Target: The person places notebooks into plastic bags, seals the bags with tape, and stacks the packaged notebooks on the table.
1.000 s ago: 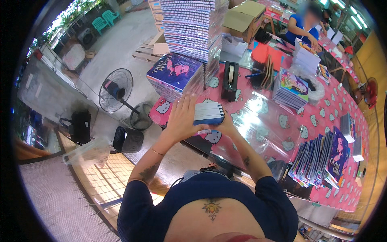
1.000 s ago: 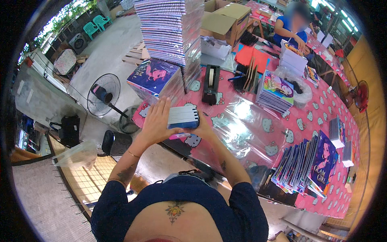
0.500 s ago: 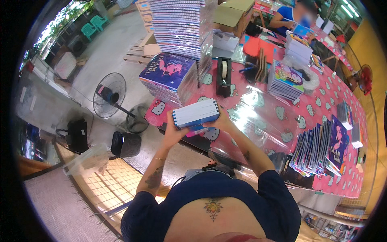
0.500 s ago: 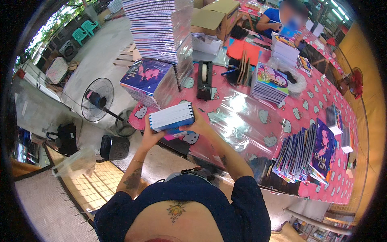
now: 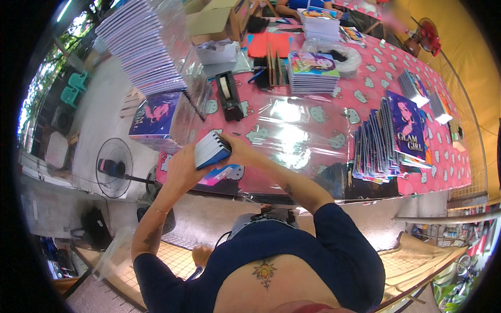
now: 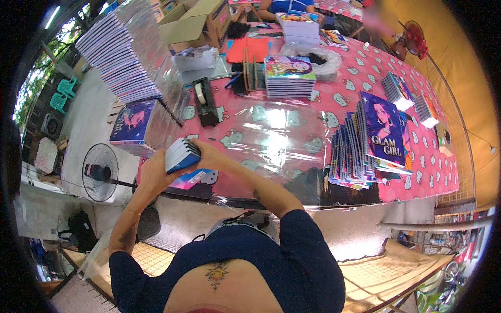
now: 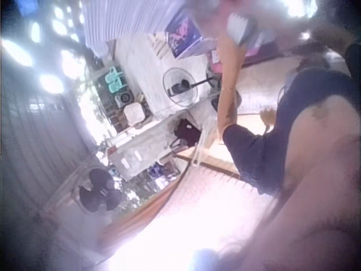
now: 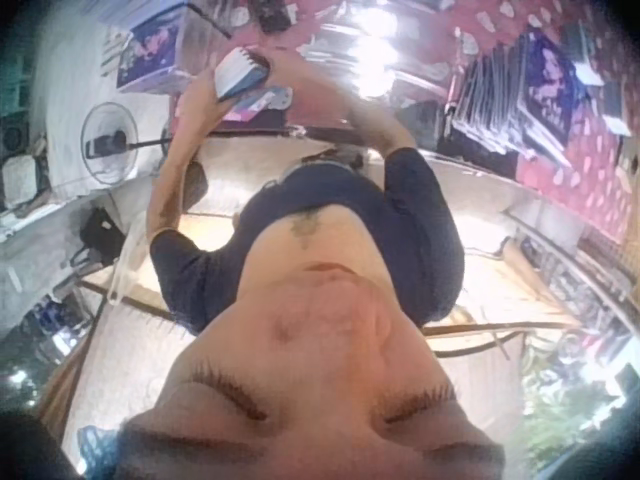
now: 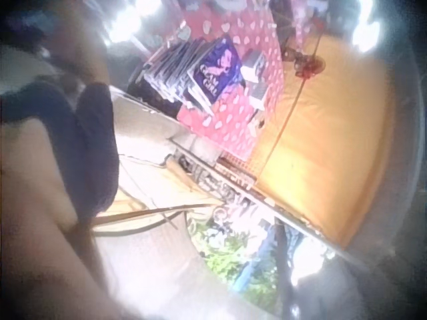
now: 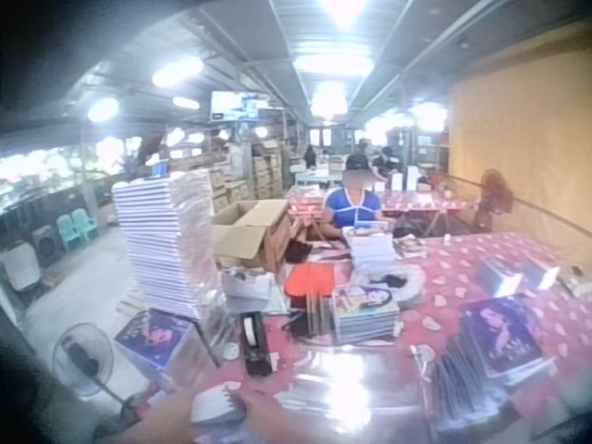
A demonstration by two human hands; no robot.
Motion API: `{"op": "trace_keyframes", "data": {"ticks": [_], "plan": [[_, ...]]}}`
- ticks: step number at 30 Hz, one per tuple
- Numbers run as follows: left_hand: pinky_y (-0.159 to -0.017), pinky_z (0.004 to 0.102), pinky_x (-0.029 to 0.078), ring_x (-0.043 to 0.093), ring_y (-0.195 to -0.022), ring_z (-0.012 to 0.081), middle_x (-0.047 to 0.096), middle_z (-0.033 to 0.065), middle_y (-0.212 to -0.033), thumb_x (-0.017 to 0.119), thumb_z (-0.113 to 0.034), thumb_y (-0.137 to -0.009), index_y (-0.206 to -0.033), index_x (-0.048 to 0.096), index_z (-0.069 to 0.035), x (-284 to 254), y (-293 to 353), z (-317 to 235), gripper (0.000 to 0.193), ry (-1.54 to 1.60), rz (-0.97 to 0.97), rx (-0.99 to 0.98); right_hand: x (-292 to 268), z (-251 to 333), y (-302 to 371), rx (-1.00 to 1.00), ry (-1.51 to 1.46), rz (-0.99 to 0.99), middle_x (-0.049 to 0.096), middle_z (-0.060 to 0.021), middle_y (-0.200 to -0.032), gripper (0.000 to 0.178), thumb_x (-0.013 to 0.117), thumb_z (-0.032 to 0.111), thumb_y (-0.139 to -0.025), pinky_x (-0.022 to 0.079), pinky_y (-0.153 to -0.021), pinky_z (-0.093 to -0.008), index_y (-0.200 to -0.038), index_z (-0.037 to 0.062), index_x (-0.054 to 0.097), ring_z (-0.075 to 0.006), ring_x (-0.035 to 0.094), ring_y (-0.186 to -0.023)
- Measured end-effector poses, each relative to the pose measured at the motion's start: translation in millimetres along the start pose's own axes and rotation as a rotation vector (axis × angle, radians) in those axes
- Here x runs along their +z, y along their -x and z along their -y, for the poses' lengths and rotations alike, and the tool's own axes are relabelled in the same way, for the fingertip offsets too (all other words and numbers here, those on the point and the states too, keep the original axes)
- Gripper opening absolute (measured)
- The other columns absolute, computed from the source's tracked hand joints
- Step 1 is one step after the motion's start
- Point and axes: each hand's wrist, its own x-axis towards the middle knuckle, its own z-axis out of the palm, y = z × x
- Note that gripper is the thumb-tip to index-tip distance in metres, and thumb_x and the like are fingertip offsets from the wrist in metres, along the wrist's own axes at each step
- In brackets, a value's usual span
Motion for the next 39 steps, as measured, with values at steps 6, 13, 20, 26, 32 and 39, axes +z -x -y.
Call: {"op": "trace_keyframes", "data": {"ticks": [6, 13, 20, 26, 32, 39], "plan": [[-0.069, 0.0327, 0.053, 0.067, -0.077, 0.0214, 0.069, 0.0136, -0.09, 0.082, -0.036, -0.074, -0.106, 0.059, 0.003, 9, -3, -25, 0.055, 0.749, -0.148, -0.373, -66, -10, 100, 0.252, -0.259, -0.398, 0.049, -0.0176, -0.135, 0.098, 0.083, 0.046, -0.07, 0.039, -0.104, -0.0383, -0.143, 0.0016, 0.035, -0.0274, 0.052, -0.121], [-0.068, 0.0281, 0.052, 0.064, -0.078, 0.015, 0.067, 0.0088, -0.096, 0.075, -0.045, -0.08, -0.11, 0.064, 0.002, 146, -38, -98, 0.057, 1.385, 0.32, -0.655, -120, 5, 214, 0.544, -0.417, -0.654, 0.062, -0.014, -0.115, 0.089, 0.079, 0.04, -0.079, 0.047, -0.079, -0.0342, -0.142, -0.0039, 0.033, -0.0193, 0.06, -0.104], [-0.069, 0.0321, 0.053, 0.068, -0.077, 0.0216, 0.07, 0.0144, -0.092, 0.072, -0.058, -0.078, -0.095, 0.069, 0.004, 188, -85, -157, 0.064, 0.716, 0.239, -0.473, -189, -15, 244, 0.519, -0.286, -0.719, 0.068, -0.009, -0.095, 0.065, 0.076, 0.035, -0.083, 0.048, -0.069, -0.0261, -0.127, -0.0073, 0.053, -0.0126, 0.062, -0.081], [-0.073, 0.0378, 0.051, 0.066, -0.08, 0.03, 0.068, 0.0178, -0.091, 0.072, -0.056, -0.078, -0.098, 0.067, 0.004, 202, -101, -159, 0.063, 0.532, 0.143, -0.435, -206, -51, 255, 0.537, 0.042, -0.83, 0.068, -0.0056, -0.09, 0.04, 0.075, 0.028, -0.083, 0.048, -0.063, -0.0271, -0.109, 0.0002, 0.065, -0.0121, 0.06, -0.07], [-0.07, 0.0397, 0.05, 0.061, -0.076, 0.0345, 0.063, 0.0154, -0.085, 0.079, -0.028, -0.075, -0.102, 0.063, -0.002, 193, 10, -87, 0.04, 0.376, 0.345, 0.618, -128, -12, 316, 0.007, 0.773, -0.06, 0.063, -0.0068, -0.081, 0.024, 0.077, 0.013, -0.075, 0.048, -0.069, -0.0363, -0.095, 0.0089, 0.065, -0.0249, 0.061, -0.079], [-0.074, 0.0389, 0.049, 0.059, -0.086, 0.0357, 0.06, 0.0144, -0.087, 0.066, -0.023, -0.086, -0.105, 0.062, -0.003, 174, 0, -105, 0.027, 0.531, 0.217, 0.401, -126, 12, 295, 0.185, 0.799, -0.288, 0.066, -0.0121, -0.089, 0.024, 0.069, 0.025, -0.084, 0.049, -0.072, -0.0439, -0.101, 0.0089, 0.063, -0.0342, 0.063, -0.082]]}}
